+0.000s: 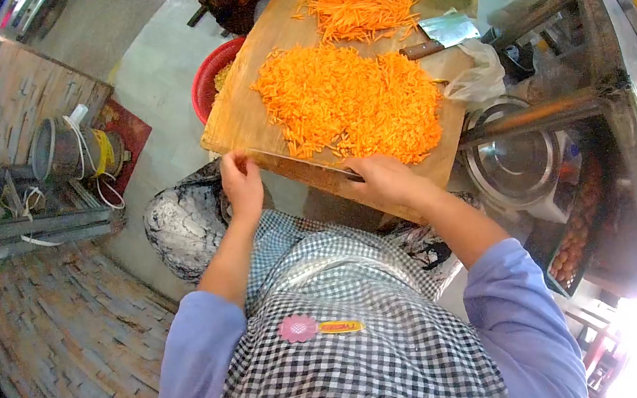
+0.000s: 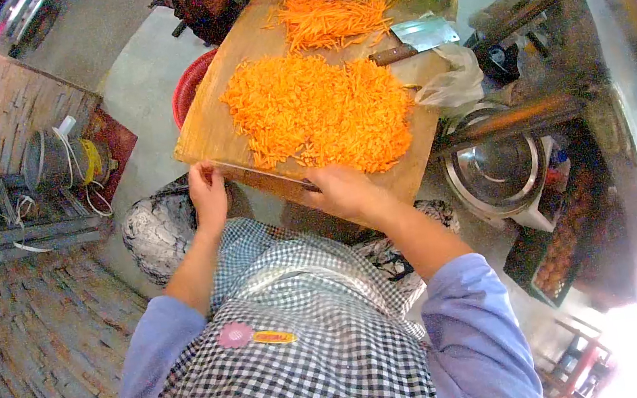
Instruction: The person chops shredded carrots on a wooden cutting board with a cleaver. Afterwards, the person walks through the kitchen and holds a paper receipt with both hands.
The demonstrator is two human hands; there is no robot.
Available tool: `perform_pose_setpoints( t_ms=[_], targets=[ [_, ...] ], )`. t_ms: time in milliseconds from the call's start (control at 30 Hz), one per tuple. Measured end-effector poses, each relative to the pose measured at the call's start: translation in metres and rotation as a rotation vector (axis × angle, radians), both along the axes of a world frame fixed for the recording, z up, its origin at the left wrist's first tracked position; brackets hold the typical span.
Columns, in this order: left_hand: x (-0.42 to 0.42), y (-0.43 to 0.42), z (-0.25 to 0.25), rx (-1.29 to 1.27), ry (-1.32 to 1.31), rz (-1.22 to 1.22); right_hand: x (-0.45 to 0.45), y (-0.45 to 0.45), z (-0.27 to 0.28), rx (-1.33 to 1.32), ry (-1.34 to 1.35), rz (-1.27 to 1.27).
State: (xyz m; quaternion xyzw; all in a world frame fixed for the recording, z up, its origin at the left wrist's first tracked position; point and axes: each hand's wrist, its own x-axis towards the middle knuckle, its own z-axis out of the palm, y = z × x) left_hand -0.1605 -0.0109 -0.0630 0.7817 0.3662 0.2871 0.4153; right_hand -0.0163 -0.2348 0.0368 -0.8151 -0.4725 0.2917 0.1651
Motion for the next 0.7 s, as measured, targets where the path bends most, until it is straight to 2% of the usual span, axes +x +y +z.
perform_pose_setpoints(
  t_ms=[100,167,300,400,567,600,633,700],
  targets=[
    [0.018,0.032,0.003,0.099,0.018,-0.04,0.008,-0.019,-0.008,0.022,-0.129,-0.094],
    [0.033,0.053,-0.001,0.223,0.025,-0.071,0.011,-0.031,-0.011,-0.011,-0.149,-0.202],
    [0.055,0.074,-0.004,0.31,0.093,-0.119,0.011,-0.044,-0.013,0.033,-0.114,-0.42],
    [0.064,0.072,-0.011,0.413,0.147,-0.083,0.011,-0.045,0.003,0.098,-0.003,-0.518],
    [0.061,0.061,-0.004,0.466,0.183,-0.058,-0.026,-0.008,0.039,0.368,0.415,-0.862],
    [0.062,0.062,-0.003,0.476,0.18,-0.063,-0.031,-0.001,0.026,0.437,0.369,-0.848],
    [0.062,0.061,-0.003,0.484,0.174,-0.067,-0.039,0.017,0.056,0.378,0.627,-0.957],
    [0.061,0.058,-0.004,0.48,0.194,-0.08,-0.034,0.027,0.007,0.351,0.369,-0.872]
  ],
)
